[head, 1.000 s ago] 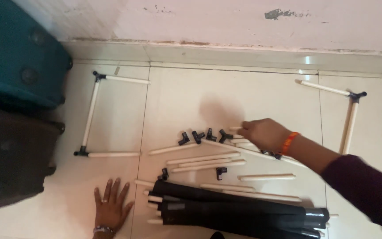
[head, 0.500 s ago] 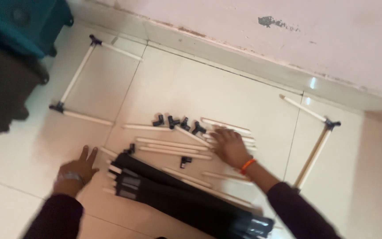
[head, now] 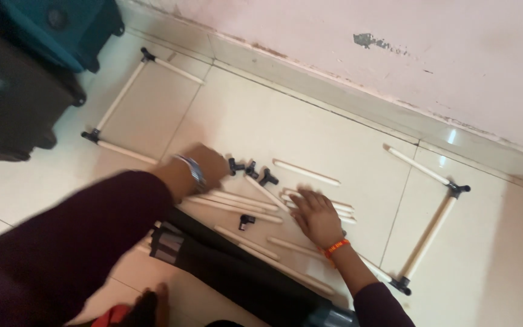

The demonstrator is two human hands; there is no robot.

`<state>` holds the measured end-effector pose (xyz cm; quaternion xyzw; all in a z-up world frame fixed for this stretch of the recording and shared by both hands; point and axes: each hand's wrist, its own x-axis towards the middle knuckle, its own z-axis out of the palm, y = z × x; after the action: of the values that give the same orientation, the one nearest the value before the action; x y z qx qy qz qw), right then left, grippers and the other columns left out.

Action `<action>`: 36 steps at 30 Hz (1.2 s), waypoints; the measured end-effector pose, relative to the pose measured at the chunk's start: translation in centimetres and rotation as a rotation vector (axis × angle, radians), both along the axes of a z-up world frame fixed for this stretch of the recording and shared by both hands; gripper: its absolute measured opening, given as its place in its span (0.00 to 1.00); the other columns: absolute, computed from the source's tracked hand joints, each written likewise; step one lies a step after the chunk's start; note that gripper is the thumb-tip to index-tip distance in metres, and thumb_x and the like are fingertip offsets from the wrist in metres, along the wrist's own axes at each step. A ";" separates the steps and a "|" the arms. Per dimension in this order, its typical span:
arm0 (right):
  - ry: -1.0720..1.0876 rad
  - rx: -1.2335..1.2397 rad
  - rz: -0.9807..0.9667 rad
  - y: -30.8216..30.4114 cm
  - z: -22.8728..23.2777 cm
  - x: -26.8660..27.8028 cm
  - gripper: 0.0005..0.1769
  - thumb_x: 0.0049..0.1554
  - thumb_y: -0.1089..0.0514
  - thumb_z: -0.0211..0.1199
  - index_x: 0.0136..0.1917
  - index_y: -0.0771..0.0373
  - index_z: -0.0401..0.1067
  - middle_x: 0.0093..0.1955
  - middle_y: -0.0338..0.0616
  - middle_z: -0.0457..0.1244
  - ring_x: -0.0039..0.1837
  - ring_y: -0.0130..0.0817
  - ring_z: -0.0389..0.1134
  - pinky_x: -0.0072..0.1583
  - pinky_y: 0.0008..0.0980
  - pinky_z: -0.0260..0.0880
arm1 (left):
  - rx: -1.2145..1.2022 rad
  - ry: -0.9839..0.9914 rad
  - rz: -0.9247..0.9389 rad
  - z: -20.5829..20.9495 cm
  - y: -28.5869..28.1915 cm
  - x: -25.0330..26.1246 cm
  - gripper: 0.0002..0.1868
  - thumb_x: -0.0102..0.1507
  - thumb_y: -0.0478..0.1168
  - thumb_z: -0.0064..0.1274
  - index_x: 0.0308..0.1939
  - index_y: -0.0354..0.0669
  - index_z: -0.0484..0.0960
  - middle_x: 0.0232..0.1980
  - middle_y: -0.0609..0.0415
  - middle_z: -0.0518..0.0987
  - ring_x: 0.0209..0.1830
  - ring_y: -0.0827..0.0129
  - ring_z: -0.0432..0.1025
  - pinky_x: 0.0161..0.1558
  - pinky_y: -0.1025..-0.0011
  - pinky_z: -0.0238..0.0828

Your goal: The person assembles a furniture frame on a tiled floor using white plastic rods and black connectors. They connect the rods into rectangular frames and then attach a black fabric sheet to the structure.

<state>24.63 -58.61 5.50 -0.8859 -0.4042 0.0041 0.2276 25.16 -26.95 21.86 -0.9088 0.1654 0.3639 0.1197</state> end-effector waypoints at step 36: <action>0.619 -0.501 -0.028 -3.1 5.1 -15.8 0.31 0.59 0.44 0.62 0.70 0.56 0.62 0.63 0.45 0.60 0.63 0.46 0.64 0.62 0.42 0.65 | -0.325 0.255 -0.249 -11.6 -0.9 -15.3 0.21 0.57 0.41 0.62 0.52 0.36 0.79 0.54 0.41 0.77 0.52 0.50 0.74 0.48 0.57 0.76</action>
<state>8.86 -61.69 10.63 -0.8763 -0.2908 0.3663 0.1155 9.87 -27.81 10.25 -0.8354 0.3463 0.4268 -0.0062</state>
